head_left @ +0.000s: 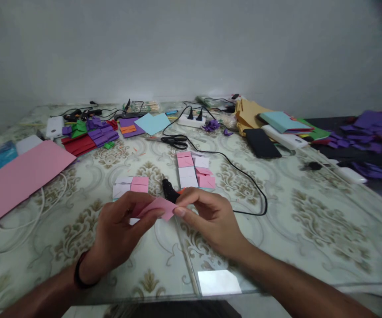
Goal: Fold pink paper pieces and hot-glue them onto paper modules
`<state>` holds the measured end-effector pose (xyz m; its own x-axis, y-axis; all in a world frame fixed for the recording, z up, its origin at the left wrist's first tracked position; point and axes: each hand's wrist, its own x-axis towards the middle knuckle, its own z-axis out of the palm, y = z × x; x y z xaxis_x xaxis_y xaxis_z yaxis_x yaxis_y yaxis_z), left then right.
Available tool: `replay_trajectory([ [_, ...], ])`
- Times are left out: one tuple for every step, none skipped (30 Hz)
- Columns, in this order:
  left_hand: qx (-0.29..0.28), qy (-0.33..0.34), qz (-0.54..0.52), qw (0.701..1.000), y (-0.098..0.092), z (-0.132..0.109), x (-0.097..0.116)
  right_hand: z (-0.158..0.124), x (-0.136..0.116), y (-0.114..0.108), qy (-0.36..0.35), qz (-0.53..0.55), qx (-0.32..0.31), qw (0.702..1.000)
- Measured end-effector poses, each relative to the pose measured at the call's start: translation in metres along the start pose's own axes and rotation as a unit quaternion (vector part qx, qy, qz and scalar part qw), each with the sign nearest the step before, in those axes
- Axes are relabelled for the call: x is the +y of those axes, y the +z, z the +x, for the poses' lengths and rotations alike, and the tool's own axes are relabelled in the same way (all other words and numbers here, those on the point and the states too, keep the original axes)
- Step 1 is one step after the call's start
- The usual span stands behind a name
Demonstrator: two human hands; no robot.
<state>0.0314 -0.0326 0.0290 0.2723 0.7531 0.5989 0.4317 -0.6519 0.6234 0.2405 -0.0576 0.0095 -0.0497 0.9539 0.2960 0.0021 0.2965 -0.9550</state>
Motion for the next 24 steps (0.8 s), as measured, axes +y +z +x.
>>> replay_trajectory([
  [0.002, -0.006, 0.01, 1.0, 0.001, 0.0, -0.001, 0.001, 0.0, 0.0, 0.019, -0.009, -0.008, 1.0],
  [0.004, -0.011, 0.016, 1.0, 0.001, 0.0, -0.003, 0.002, -0.001, 0.0, 0.038, -0.016, -0.021, 0.999],
  [-0.002, -0.018, 0.012, 1.0, 0.003, -0.001, -0.004, 0.003, -0.001, 0.0, 0.057, -0.021, -0.036, 0.997],
  [-0.01, -0.022, 0.006, 1.0, 0.004, -0.001, -0.004, 0.003, -0.002, 0.0, 0.074, -0.022, -0.051, 0.996],
  [-0.017, -0.029, -0.002, 0.999, 0.005, -0.002, -0.005, 0.004, -0.002, 0.0, 0.085, -0.021, -0.062, 0.994],
  [-0.027, -0.037, -0.012, 0.999, 0.006, -0.002, -0.006, 0.004, -0.002, 0.0, 0.093, -0.02, -0.065, 0.993],
  [-0.038, -0.047, -0.026, 0.998, 0.007, -0.003, -0.007, 0.004, -0.001, 0.0, 0.098, -0.02, -0.06, 0.993],
  [-0.05, -0.059, -0.042, 0.996, 0.007, -0.003, -0.008, 0.004, 0.0, -0.001, 0.101, -0.019, -0.048, 0.994],
  [-0.061, -0.07, -0.055, 0.994, 0.008, -0.004, -0.01, 0.005, 0.001, -0.001, 0.103, -0.017, -0.035, 0.994],
  [-0.069, -0.079, -0.063, 0.992, 0.008, -0.004, -0.011, 0.005, 0.003, -0.001, 0.107, -0.016, -0.023, 0.994],
  [-0.074, -0.085, -0.063, 0.992, 0.008, -0.004, -0.013, 0.005, 0.004, -0.002, 0.112, -0.014, -0.014, 0.993],
  [-0.072, -0.087, -0.055, 0.992, 0.008, -0.004, -0.014, 0.005, 0.004, -0.002, 0.118, -0.013, -0.012, 0.993],
  [-0.066, -0.087, -0.04, 0.993, 0.008, -0.003, -0.015, 0.006, 0.004, -0.002, 0.122, -0.017, -0.015, 0.992],
  [-0.062, -0.083, -0.026, 0.994, 0.008, -0.002, -0.015, 0.006, 0.004, -0.003, 0.124, -0.026, -0.023, 0.992],
  [-0.06, -0.078, -0.015, 0.995, 0.007, -0.001, -0.015, 0.007, 0.003, -0.003, 0.121, -0.041, -0.038, 0.991],
  [-0.061, -0.071, -0.01, 0.996, 0.007, 0.0, -0.014, 0.007, 0.003, -0.003, 0.117, -0.059, -0.054, 0.99],
  [-0.063, -0.065, -0.009, 0.996, 0.007, 0.0, -0.013, 0.008, 0.002, -0.003, 0.112, -0.076, -0.068, 0.988],
  [-0.065, -0.061, -0.01, 0.996, 0.006, 0.001, -0.012, 0.008, 0.002, -0.003, 0.108, -0.092, -0.078, 0.987],
  [-0.067, -0.062, -0.015, 0.996, 0.007, 0.002, -0.011, 0.008, 0.002, -0.003, 0.106, -0.103, -0.081, 0.986],
  [-0.067, -0.067, -0.022, 0.995, 0.007, 0.002, -0.01, 0.007, 0.002, -0.003, 0.103, -0.11, -0.079, 0.985],
  [-0.067, -0.076, -0.031, 0.994, 0.007, 0.002, -0.01, 0.007, 0.002, -0.002, 0.1, -0.112, -0.073, 0.986],
  [-0.068, -0.086, -0.041, 0.993, 0.007, 0.002, -0.01, 0.006, 0.003, -0.001, 0.096, -0.112, -0.067, 0.987],
  [-0.069, -0.096, -0.051, 0.992, 0.008, 0.002, -0.011, 0.006, 0.004, -0.001, 0.092, -0.111, -0.061, 0.988],
  [-0.068, -0.106, -0.062, 0.99, 0.008, 0.002, -0.011, 0.005, 0.005, 0.0, 0.088, -0.108, -0.057, 0.989],
])
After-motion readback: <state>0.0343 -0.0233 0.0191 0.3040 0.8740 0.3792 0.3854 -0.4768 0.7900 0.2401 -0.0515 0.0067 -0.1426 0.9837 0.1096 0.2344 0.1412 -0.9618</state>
